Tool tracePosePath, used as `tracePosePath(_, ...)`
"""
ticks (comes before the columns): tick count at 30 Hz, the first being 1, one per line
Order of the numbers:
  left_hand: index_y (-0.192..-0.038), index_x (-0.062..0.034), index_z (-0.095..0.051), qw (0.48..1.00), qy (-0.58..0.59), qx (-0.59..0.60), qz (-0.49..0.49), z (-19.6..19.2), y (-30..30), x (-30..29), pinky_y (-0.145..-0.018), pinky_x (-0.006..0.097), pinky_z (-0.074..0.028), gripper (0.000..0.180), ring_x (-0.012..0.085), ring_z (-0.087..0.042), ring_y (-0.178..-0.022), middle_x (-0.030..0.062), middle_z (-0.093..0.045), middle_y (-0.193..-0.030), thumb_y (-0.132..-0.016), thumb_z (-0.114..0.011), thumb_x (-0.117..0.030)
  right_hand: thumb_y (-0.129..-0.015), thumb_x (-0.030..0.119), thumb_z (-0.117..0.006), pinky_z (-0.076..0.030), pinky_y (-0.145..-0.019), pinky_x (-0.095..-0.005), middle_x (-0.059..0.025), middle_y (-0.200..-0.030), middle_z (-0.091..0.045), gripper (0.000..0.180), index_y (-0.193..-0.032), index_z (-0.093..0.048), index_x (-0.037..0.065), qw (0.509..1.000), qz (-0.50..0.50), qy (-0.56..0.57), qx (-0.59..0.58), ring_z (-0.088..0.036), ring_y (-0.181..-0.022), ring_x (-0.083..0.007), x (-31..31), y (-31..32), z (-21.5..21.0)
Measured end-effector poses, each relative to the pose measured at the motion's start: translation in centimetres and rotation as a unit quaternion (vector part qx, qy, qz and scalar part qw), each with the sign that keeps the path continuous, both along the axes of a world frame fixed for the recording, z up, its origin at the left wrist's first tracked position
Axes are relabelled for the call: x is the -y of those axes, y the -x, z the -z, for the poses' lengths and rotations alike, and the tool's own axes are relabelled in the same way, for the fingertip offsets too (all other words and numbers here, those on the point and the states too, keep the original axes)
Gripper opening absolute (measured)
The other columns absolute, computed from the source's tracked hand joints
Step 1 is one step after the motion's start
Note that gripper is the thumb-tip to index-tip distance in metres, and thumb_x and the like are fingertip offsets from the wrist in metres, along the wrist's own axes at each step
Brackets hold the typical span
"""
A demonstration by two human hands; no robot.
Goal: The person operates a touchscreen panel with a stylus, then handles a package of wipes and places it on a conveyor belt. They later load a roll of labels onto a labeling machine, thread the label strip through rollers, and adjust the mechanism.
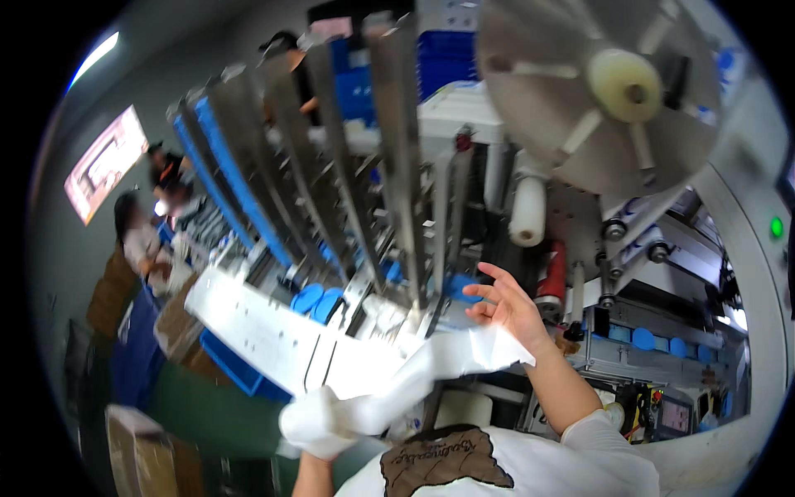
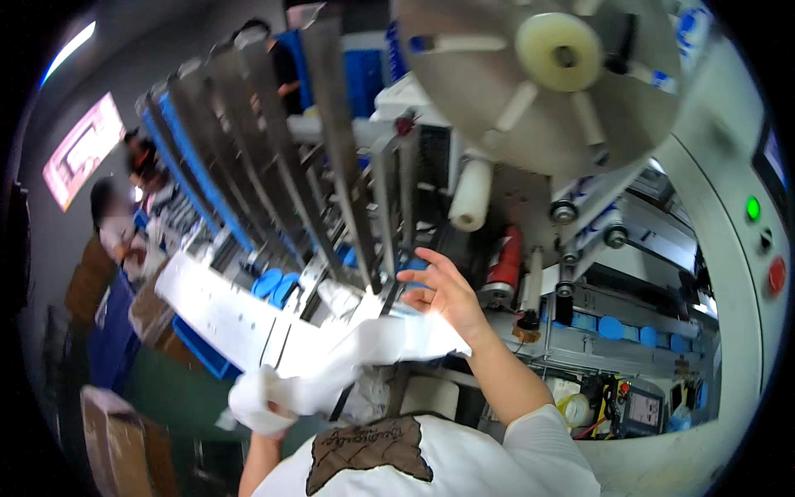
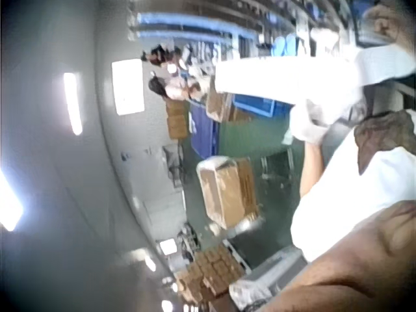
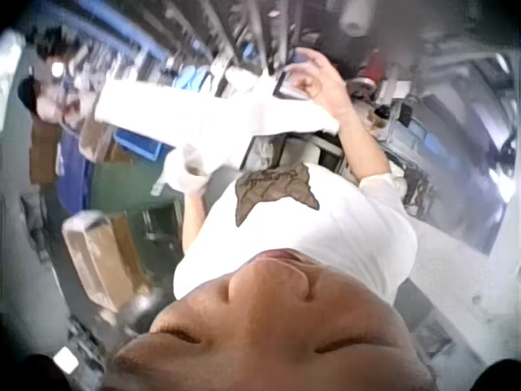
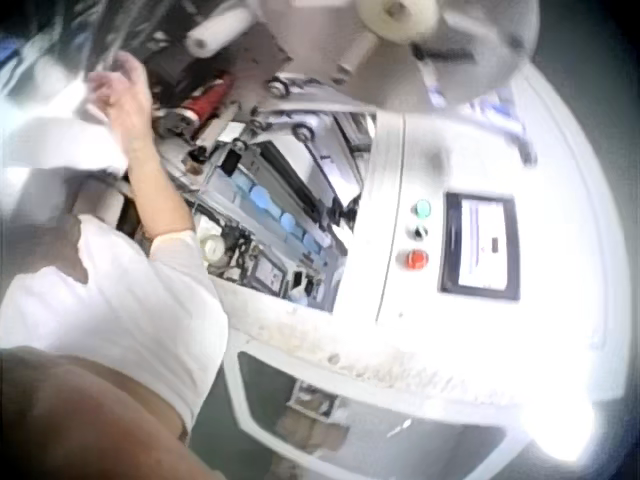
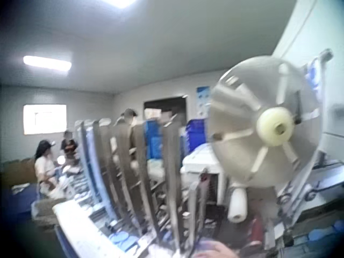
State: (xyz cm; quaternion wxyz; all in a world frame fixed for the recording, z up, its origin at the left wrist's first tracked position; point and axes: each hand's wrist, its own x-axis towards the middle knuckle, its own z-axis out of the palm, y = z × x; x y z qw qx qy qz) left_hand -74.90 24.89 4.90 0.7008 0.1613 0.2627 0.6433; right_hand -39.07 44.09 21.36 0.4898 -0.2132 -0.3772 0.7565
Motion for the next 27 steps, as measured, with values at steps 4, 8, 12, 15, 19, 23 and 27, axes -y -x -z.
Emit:
tracePosePath(4, -0.125, -0.0126, -0.050, 0.937, 0.231, 0.212, -0.154, 7.4, 6.8, 9.6, -0.064, 0.045, -0.056, 0.048, 0.0304, -0.063, -0.085, 0.0126, -0.056, -0.121, -0.090, -0.043, -0.045, -0.088, 0.020, -0.057, -0.044, -0.091, -0.0333, -0.0125, -0.116, -0.053, 0.055, -0.136, -0.031, 0.006, 0.969, -0.238, 0.002, 0.063, -0.053, -0.105, -0.0207, 5.5, 8.6, 6.3)
tracePosePath(8, -0.118, -0.0099, -0.053, 0.945, 0.217, 0.232, -0.070, 15.6, 7.7, 20.5, -0.044, 0.033, -0.054, 0.038, 0.0252, -0.063, -0.061, 0.0122, -0.064, -0.095, -0.090, -0.047, -0.035, -0.089, 0.019, -0.059, -0.041, -0.093, -0.0300, -0.0104, -0.123, -0.051, 0.047, -0.129, -0.043, 0.003, 0.836, -0.489, -0.013, 0.248, -0.049, -0.112, -0.0148, 11.3, 15.9, 13.5)
tracePosePath(12, -0.115, -0.0132, -0.055, 0.882, 0.451, 0.014, -0.135, 18.8, 6.6, 18.5, -0.044, 0.022, -0.053, 0.027, 0.0150, -0.063, -0.068, 0.0042, -0.064, -0.093, -0.090, -0.052, -0.023, -0.089, 0.013, -0.057, -0.044, -0.088, -0.0263, -0.0102, -0.117, -0.056, 0.037, -0.122, -0.049, -0.001, 0.844, -0.476, -0.046, 0.243, -0.057, -0.100, -0.0134, 11.7, 13.9, 13.1)
tracePosePath(15, -0.120, -0.0191, -0.050, 0.865, 0.451, -0.118, -0.186, 21.7, 6.1, 11.4, -0.059, 0.030, -0.057, 0.038, 0.0235, -0.060, -0.093, 0.0075, -0.059, -0.106, -0.084, -0.061, -0.027, -0.090, 0.007, -0.054, -0.044, -0.091, -0.0271, -0.0113, -0.115, -0.058, 0.034, -0.123, -0.048, -0.001, 0.882, -0.395, 0.016, 0.256, -0.057, -0.102, -0.0140, 10.3, 11.5, 11.8)
tracePosePath(19, -0.127, -0.0146, -0.043, 0.891, 0.440, -0.103, -0.052, 22.8, 6.9, -0.2, -0.060, 0.051, -0.053, 0.058, 0.0409, -0.053, -0.101, 0.0139, -0.051, -0.121, -0.085, -0.049, -0.053, -0.089, 0.007, -0.055, -0.044, -0.092, -0.0279, -0.0108, -0.114, -0.058, 0.031, -0.119, -0.050, 0.000, 0.912, -0.248, -0.054, 0.322, -0.058, -0.103, -0.0153, 8.1, 9.7, 9.1)
tracePosePath(23, -0.121, -0.0008, -0.047, 0.862, 0.351, -0.193, -0.310, 17.7, 8.0, -6.0, -0.073, 0.044, -0.052, 0.052, 0.0316, -0.059, -0.091, 0.0169, -0.057, -0.113, -0.086, -0.054, -0.038, -0.086, 0.006, -0.059, -0.045, -0.086, -0.0265, -0.0056, -0.105, -0.059, 0.025, -0.110, -0.056, 0.002, 0.881, 0.114, -0.258, 0.380, -0.056, -0.097, -0.0127, 3.8, 2.0, -1.3)
tracePosePath(27, -0.125, 0.0035, -0.034, 0.648, 0.109, -0.588, -0.471, 7.1, 9.3, -4.4, -0.089, 0.042, -0.040, 0.052, 0.0266, -0.050, -0.102, 0.0157, -0.048, -0.120, -0.088, -0.058, -0.025, -0.080, 0.001, -0.058, -0.045, -0.086, -0.0300, -0.0100, -0.105, -0.058, 0.027, -0.107, -0.057, 0.001, 0.589, 0.511, -0.456, 0.429, -0.057, -0.097, -0.0193, 1.1, -7.3, -13.2)
